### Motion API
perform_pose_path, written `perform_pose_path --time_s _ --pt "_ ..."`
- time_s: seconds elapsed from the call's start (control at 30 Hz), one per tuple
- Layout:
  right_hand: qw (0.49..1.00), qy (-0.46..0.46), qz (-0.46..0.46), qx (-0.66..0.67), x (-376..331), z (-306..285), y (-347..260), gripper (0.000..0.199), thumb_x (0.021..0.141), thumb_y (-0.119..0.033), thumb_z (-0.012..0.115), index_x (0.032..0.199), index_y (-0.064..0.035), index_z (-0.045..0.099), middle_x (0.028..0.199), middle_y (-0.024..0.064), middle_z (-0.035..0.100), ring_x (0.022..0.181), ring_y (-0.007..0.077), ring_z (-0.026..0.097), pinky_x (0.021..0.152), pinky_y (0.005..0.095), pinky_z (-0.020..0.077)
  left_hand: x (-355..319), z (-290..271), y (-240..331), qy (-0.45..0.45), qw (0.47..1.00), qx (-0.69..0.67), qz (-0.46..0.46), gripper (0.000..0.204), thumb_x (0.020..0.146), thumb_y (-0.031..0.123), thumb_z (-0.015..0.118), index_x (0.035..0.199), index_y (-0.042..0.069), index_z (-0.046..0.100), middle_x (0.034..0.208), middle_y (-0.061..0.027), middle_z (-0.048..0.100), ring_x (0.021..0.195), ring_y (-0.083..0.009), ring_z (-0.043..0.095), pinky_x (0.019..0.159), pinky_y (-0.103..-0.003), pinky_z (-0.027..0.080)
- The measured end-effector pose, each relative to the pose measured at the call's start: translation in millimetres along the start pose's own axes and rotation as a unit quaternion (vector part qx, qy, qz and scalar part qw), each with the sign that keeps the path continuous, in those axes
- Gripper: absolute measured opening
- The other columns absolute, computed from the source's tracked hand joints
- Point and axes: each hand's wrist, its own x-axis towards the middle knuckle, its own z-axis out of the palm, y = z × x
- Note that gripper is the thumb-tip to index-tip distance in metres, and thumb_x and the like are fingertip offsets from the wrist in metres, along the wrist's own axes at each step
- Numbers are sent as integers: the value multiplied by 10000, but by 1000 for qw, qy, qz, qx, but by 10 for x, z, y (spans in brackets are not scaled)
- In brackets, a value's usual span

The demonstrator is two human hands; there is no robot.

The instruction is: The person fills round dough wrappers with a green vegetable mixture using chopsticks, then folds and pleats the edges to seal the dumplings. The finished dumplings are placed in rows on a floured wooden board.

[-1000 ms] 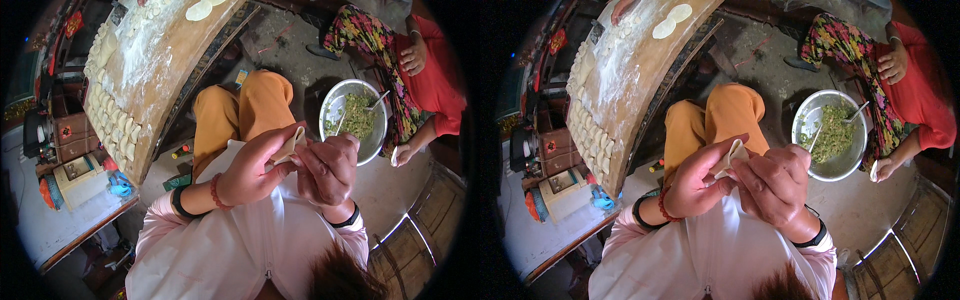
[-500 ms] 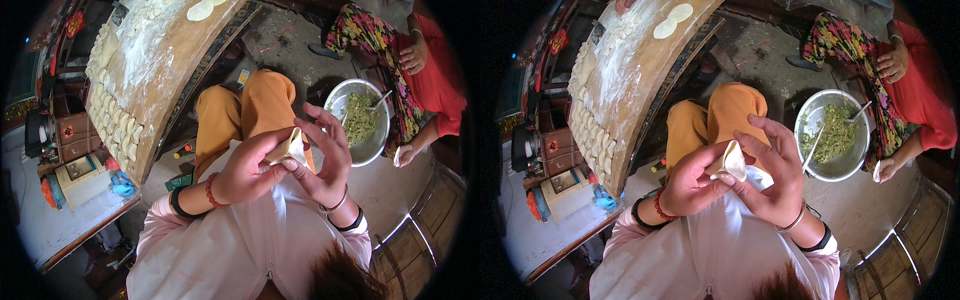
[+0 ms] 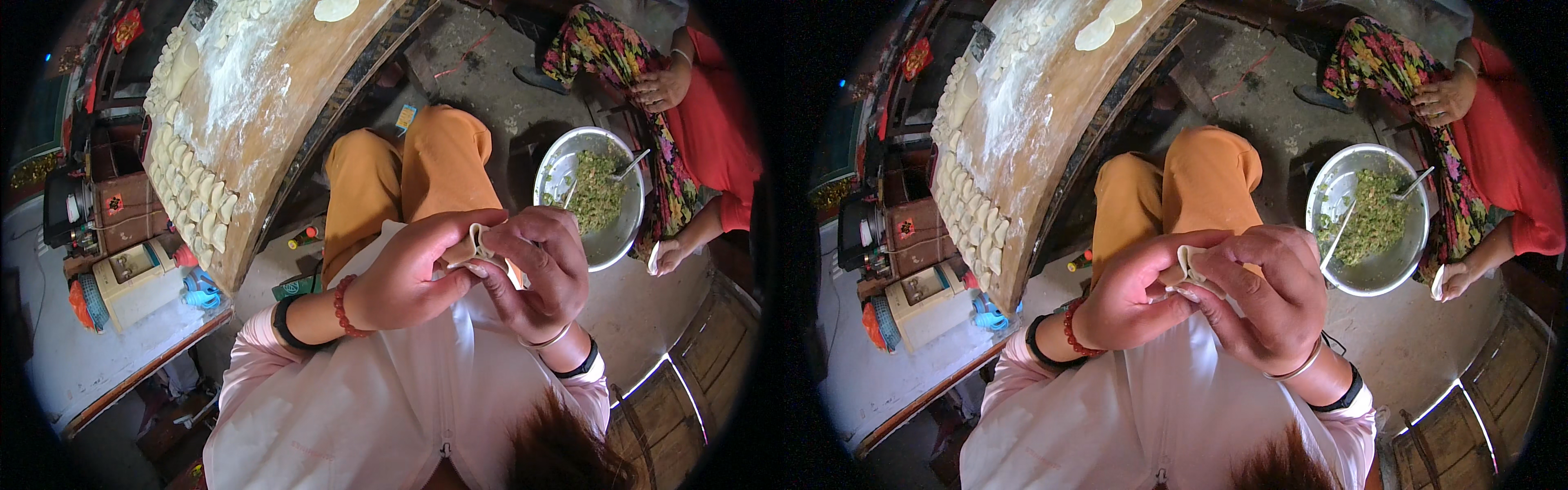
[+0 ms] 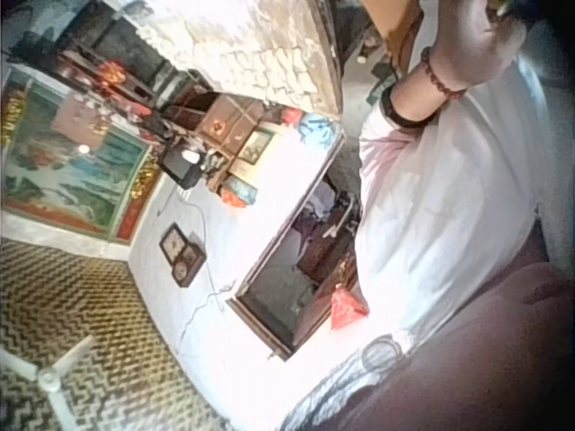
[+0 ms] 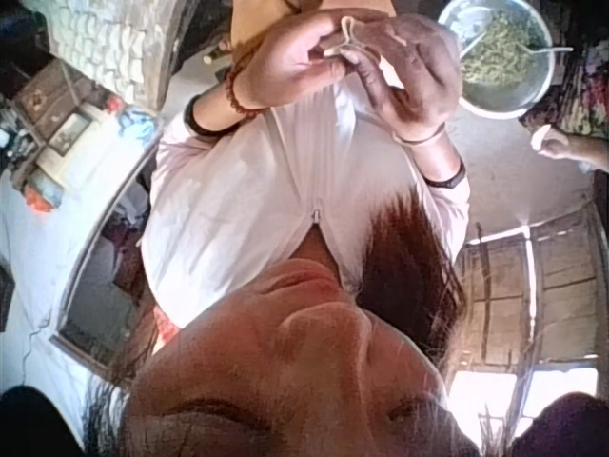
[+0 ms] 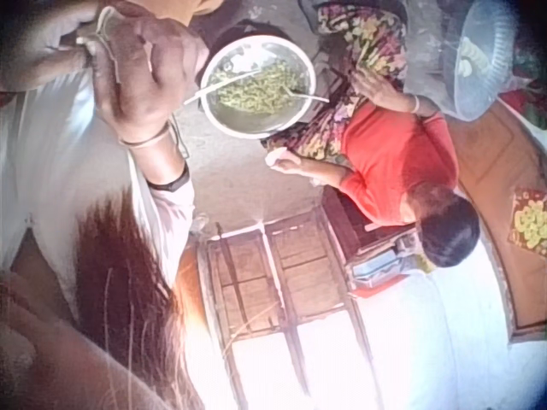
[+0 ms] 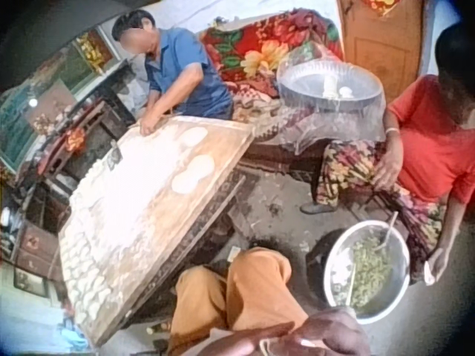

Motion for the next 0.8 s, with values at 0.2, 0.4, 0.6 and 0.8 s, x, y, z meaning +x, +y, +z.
perform_pose_path --time_s 0.2,0.4,0.6,0.8 --pt "993 5 -91 -72 -33 1 10 340 574 -92 799 898 -40 711 906 51 643 759 231 593 627 361 421 -9 46 19 16 999 -34 -20 591 900 -58 604 1447 -15 385 1288 -69 552 1133 -100 549 907 -243 484" --pt "988 -4 -116 -105 -108 0 -56 333 585 -82 802 904 -39 718 931 48 644 791 229 580 670 373 407 -42 34 -6 -6 999 37 20 577 897 -63 617 1431 -21 405 1338 -91 543 1178 -132 550 947 -274 484" --pt "992 -82 57 77 -50 -150 -76 518 653 -253 862 1079 0 714 1023 117 638 912 260 582 816 362 433 -77 -12 4 8 1000 -16 -15 512 904 -34 631 1386 -20 459 1277 -90 584 1132 -134 581 905 -273 507" --pt "987 -89 105 83 -37 -79 -36 445 704 -251 833 1040 14 712 992 125 602 917 280 579 776 370 468 -19 -58 69 -23 1000 13 -16 434 875 15 651 1290 -29 532 1143 -114 645 1049 -167 628 850 -295 517"
